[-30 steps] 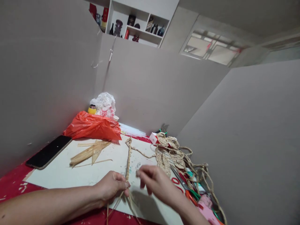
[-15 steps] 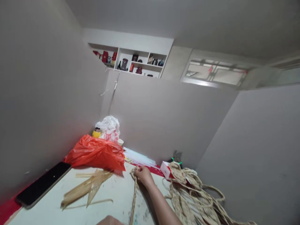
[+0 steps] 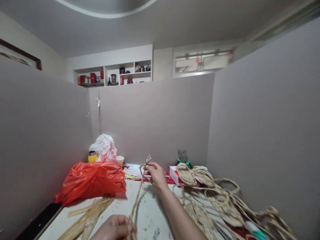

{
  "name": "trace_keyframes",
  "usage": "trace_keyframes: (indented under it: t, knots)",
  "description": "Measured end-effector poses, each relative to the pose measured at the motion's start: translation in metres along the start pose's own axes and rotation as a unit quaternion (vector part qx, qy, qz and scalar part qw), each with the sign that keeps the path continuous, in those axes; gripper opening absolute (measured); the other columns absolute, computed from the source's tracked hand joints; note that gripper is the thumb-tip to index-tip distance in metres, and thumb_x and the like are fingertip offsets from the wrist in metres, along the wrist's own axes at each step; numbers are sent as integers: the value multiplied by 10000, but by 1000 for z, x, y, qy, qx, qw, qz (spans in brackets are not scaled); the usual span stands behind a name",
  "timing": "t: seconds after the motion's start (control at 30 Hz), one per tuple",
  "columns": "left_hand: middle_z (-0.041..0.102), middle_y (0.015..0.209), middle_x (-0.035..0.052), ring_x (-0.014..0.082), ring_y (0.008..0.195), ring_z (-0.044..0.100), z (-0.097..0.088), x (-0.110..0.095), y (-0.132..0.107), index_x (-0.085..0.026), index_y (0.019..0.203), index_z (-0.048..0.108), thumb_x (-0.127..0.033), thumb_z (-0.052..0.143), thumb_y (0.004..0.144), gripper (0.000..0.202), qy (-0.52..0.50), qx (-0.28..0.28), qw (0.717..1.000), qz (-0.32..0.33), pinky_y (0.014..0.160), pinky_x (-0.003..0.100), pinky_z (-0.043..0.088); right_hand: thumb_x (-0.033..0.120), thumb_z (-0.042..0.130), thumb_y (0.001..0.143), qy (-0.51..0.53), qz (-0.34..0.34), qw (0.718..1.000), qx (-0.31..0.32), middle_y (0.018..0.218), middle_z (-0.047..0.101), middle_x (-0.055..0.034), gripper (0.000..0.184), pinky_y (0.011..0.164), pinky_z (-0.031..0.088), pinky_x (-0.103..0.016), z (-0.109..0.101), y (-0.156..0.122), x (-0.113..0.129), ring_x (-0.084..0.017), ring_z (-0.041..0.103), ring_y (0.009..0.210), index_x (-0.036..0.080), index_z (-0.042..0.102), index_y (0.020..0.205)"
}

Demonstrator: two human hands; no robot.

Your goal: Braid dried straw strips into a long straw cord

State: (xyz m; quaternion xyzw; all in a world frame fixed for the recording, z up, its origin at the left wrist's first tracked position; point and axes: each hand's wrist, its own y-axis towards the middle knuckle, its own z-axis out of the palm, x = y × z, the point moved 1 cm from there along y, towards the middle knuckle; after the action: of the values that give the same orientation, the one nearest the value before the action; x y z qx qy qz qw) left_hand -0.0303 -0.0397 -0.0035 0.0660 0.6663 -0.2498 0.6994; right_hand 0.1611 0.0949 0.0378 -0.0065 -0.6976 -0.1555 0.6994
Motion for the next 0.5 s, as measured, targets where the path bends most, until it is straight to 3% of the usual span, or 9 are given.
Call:
trace_keyframes:
  t: [0.13,0.23,0.3,0.4,0.5]
  knots:
    - [254,399,-121,21,337,93,5,-35,23,-189,651,456,-542,665,605,412,-2,-85,995,52,389,202,42,355,553,672,54,-17,998,-4,744,624,-35,250,383,372,-184,-4,0,11,-135,598,571,172,495,830]
    - [217,381,-127,26,341,113,4,-55,50,-192,644,427,-588,628,623,444,-6,-154,980,127,382,192,76,354,566,664,44,-48,998,1,641,574,2,214,388,367,-190,0,-4,11,-124,553,531,162,526,748]
    - [238,380,-126,35,333,159,-1,-64,71,-181,696,474,-604,605,634,448,-20,-217,960,175,380,187,131,330,571,663,17,-76,997,12,555,522,28,178,407,364,-195,6,-7,8,-111,502,495,155,544,676]
    - [342,405,-100,61,343,284,-12,-71,98,-160,744,532,-597,573,654,449,-22,-311,908,281,395,194,229,265,574,658,-42,-125,991,36,479,471,49,134,451,364,-200,18,-13,0,-98,446,472,157,549,582]
    - [483,481,-44,96,411,418,-25,-67,117,-162,710,532,-558,549,679,398,-9,-337,881,332,446,213,327,199,581,647,-113,-176,976,56,513,518,34,106,514,376,-205,30,-24,-8,-108,471,522,164,566,548]
